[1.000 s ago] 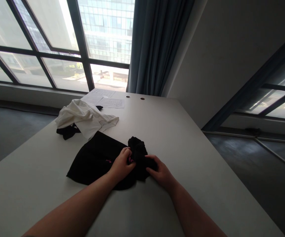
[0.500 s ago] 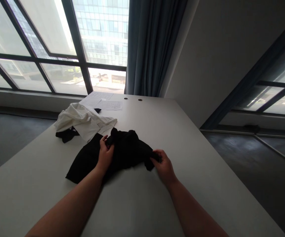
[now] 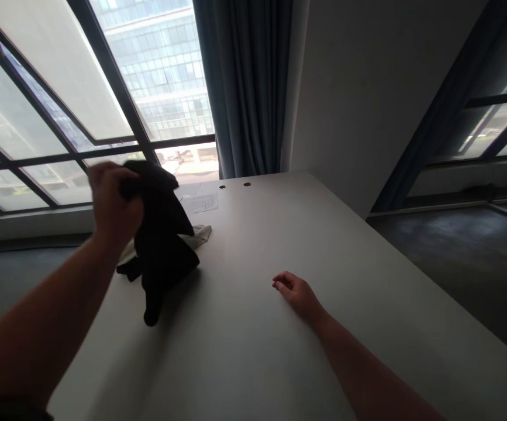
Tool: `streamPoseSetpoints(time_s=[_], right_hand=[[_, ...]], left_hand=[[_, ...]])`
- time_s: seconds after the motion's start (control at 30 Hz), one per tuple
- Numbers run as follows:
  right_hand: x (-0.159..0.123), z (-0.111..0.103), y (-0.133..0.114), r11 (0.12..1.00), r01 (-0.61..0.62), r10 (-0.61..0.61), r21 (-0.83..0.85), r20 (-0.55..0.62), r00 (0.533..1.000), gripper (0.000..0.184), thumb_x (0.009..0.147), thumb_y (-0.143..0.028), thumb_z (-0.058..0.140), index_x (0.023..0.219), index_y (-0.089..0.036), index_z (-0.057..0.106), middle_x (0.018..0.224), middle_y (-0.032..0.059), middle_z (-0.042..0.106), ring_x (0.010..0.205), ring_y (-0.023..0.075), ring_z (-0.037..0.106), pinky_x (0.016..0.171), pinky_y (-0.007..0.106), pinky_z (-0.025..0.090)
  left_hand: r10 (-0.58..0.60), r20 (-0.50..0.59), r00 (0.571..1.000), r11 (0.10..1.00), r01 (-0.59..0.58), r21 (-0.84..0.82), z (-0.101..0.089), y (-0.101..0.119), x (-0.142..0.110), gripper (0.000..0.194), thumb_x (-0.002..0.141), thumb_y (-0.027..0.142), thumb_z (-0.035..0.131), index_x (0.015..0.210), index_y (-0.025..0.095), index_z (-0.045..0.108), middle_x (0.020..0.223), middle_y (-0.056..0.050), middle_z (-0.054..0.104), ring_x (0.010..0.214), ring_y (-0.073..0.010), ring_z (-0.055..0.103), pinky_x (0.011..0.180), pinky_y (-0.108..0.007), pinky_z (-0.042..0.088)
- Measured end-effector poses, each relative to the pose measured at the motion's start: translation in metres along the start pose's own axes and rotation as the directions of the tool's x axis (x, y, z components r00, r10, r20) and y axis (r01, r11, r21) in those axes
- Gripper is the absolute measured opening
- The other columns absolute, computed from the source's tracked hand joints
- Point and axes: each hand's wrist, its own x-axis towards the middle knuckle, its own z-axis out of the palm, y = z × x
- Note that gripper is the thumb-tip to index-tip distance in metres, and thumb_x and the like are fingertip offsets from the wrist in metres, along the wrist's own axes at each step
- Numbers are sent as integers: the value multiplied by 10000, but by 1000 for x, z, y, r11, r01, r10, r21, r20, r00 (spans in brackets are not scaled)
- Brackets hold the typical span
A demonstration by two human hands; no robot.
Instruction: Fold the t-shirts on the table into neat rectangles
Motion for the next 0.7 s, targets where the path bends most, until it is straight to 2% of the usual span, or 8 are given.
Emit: streamPoseSetpoints(time_s=[0.07, 0.17, 0.3, 0.37, 0.47, 0.53, 0.6, 0.7], right_hand=[[-2, 2, -3, 1000, -3, 4, -28, 30, 1000, 270, 846, -431, 598, 953, -204, 697, 895, 67, 780, 867, 231, 731, 846, 380, 555], [-3, 3, -8, 998, 6, -3, -65, 50, 999, 266, 855, -417, 578, 945, -203, 708, 876, 61, 782, 813, 219, 720, 804, 363, 546], [-3, 2, -12, 996, 45, -40, -78, 53, 998, 245, 858, -381, 575, 940, -203, 723, 849, 49, 782, 758, 204, 705, 746, 334, 534], [-3, 3, -12, 994, 56, -50, -91, 62, 997, 239, 857, -365, 577, 937, -203, 735, 837, 40, 778, 749, 199, 696, 731, 323, 524], [-4, 6, -10, 987, 87, -75, -134, 97, 992, 218, 855, -352, 598, 915, -210, 751, 835, 31, 769, 769, 199, 686, 745, 321, 510], [-5, 8, -9, 980, 112, -93, -164, 124, 988, 206, 863, -344, 602, 914, -217, 757, 867, 35, 767, 797, 201, 682, 766, 324, 507], [-5, 9, -8, 974, 128, -102, -187, 144, 984, 207, 872, -336, 596, 927, -223, 760, 904, 42, 764, 824, 203, 680, 780, 324, 504], [-5, 9, -8, 966, 133, -99, -222, 160, 982, 210, 872, -324, 593, 942, -224, 764, 917, 48, 752, 842, 205, 668, 780, 321, 496]], left_hand=[[117, -92, 989, 990, -110, 84, -16, -10, 53, 434, 869, 393, 579, 1170, 83, 620, 1378, -84, 471, 1402, -324, 432, 1119, -560, 376], [205, 74, 976, 969, -213, 122, -29, -35, 107, 752, 897, 725, 539, 1272, 76, 596, 1535, -96, 395, 1523, -451, 191, 1079, -670, 246], [124, 224, 967, 942, -185, 281, -14, -89, 118, 714, 935, 624, 441, 1282, 24, 612, 1497, -62, 476, 1458, -410, 352, 1197, -591, 325], [-38, 428, 903, 949, -101, 297, 8, -125, 93, 709, 822, 629, 562, 1188, 31, 671, 1456, -103, 541, 1424, -351, 430, 1212, -480, 348], [-329, 718, 613, 899, -28, 437, 47, -172, 22, 731, 744, 663, 658, 1149, 56, 712, 1418, -188, 603, 1384, -334, 487, 1201, -452, 346], [-487, 720, 495, 838, 33, 545, 69, -190, -37, 835, 724, 641, 721, 1318, 60, 643, 1544, -224, 493, 1467, -430, 375, 1196, -593, 287], [-532, 699, 478, 815, 64, 576, 84, -193, -95, 956, 769, 620, 696, 1497, 35, 488, 1623, -281, 357, 1498, -487, 298, 1173, -648, 279], [-539, 600, 591, 795, 121, 594, 97, -176, -161, 970, 896, 593, 545, 1623, 23, 252, 1698, -261, 187, 1558, -477, 128, 1201, -634, 220]])
